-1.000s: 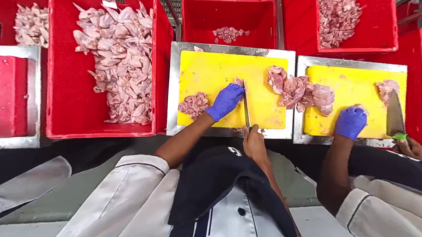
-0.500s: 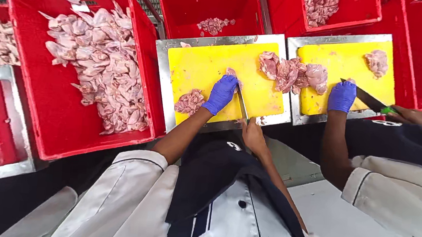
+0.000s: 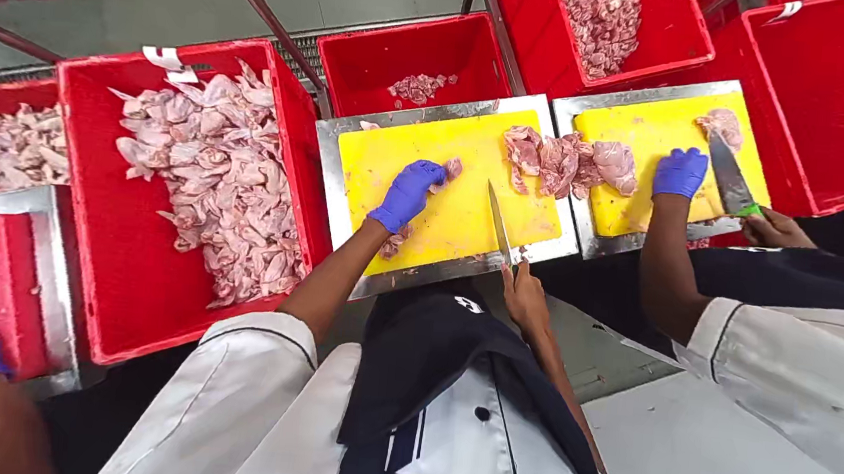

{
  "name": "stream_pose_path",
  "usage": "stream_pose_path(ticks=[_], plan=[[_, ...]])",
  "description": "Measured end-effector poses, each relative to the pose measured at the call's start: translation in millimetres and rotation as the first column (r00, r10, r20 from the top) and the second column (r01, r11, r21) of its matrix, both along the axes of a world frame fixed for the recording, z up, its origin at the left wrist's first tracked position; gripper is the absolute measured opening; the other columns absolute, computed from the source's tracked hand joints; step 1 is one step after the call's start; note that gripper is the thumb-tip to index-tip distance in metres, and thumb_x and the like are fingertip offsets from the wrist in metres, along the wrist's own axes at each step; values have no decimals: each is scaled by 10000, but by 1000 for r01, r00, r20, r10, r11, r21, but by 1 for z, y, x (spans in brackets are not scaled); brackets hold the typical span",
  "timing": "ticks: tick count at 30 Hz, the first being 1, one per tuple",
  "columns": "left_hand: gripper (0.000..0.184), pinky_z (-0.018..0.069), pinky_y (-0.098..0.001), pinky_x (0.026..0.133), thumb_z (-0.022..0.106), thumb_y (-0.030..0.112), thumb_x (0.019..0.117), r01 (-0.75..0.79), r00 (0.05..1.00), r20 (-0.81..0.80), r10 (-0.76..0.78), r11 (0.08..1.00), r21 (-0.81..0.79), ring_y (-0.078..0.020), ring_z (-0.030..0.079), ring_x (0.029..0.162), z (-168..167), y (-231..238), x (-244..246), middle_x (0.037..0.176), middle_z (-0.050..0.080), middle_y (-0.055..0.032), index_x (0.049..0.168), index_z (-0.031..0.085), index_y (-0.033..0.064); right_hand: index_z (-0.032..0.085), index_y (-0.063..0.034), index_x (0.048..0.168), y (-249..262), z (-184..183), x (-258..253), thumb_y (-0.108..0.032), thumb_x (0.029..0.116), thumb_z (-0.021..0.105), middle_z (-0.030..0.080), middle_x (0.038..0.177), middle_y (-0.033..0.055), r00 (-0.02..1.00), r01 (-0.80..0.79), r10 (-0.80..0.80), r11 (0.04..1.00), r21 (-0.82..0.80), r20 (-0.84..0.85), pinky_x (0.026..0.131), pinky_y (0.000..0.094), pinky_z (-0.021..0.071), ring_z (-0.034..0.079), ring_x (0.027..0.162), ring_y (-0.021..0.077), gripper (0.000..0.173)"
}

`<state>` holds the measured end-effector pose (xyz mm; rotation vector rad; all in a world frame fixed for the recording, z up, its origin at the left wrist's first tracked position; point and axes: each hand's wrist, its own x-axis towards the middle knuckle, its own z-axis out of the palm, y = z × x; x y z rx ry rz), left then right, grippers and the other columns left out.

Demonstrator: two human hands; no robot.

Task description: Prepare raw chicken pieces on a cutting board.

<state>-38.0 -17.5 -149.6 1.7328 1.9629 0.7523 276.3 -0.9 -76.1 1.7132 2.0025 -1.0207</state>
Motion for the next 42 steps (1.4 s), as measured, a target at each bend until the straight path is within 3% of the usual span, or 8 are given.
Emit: stream_pose_path(ticks=[2,7,15,23,28,32,37,42], plan=[[404,407,-472,1182,527,-132,871,2,1000,31,0,999,-48,-266,563,1346,7,-4,-7,1309,686,-86,1156,726,74,540,14,1315,3,0,-7,-467,1105,381,685,954,221,999,-45,44,999,26,23,836,573,547,699,941,394,549],[334,496,-508,1082,715,219,937,-233,962,121,245,967,-102,-298,585,1307,19,10,6,1376,624,-133,1237,678,77,541,19,1292,15,17,-37,-469,1103,372,689,946,232,971,-240,241,962,133,14,835,591,546,703,954,423,549],[270,499,-476,1090,669,6,940,-180,969,162,188,981,-66,-327,626,1236,7,29,9,1292,651,-182,1210,669,9,499,22,1316,48,43,-65,-474,1110,352,674,1041,250,912,-389,385,921,4,140,853,580,553,692,1025,433,557],[262,496,-472,1092,654,-18,934,-131,972,192,137,990,-48,-316,628,1231,4,33,3,1259,669,-176,1193,680,6,520,29,1312,76,-5,-160,-437,1116,368,678,1101,242,947,-321,321,944,70,15,911,556,550,688,1086,399,527],[243,508,-463,1076,653,18,946,-203,956,208,208,978,-41,-296,632,1221,3,29,10,1254,672,-155,1185,687,35,517,27,1334,52,-5,-97,-474,1103,383,685,1046,243,957,-286,284,958,31,59,859,583,558,699,1016,416,567],[332,479,-475,1115,616,100,1007,-193,956,220,196,980,-38,-325,587,1306,7,12,-1,1375,615,-189,1330,631,27,530,22,1307,43,5,-49,-490,1102,378,686,1006,247,952,-287,290,957,-39,96,864,594,547,695,994,429,572],[261,503,-483,1075,595,97,1017,-127,966,206,155,982,-143,-315,623,1233,15,-4,-20,1317,638,-173,1263,660,37,515,7,1321,36,34,-69,-489,1104,361,697,988,235,916,-371,363,928,20,172,850,585,551,704,997,428,562],[217,486,-459,1098,552,59,1027,-64,976,199,93,987,-147,-305,622,1236,11,3,-22,1260,664,-166,1182,701,24,510,11,1310,41,21,-106,-462,1107,372,682,1029,230,911,-395,394,918,-11,125,849,569,559,701,1009,407,533]])
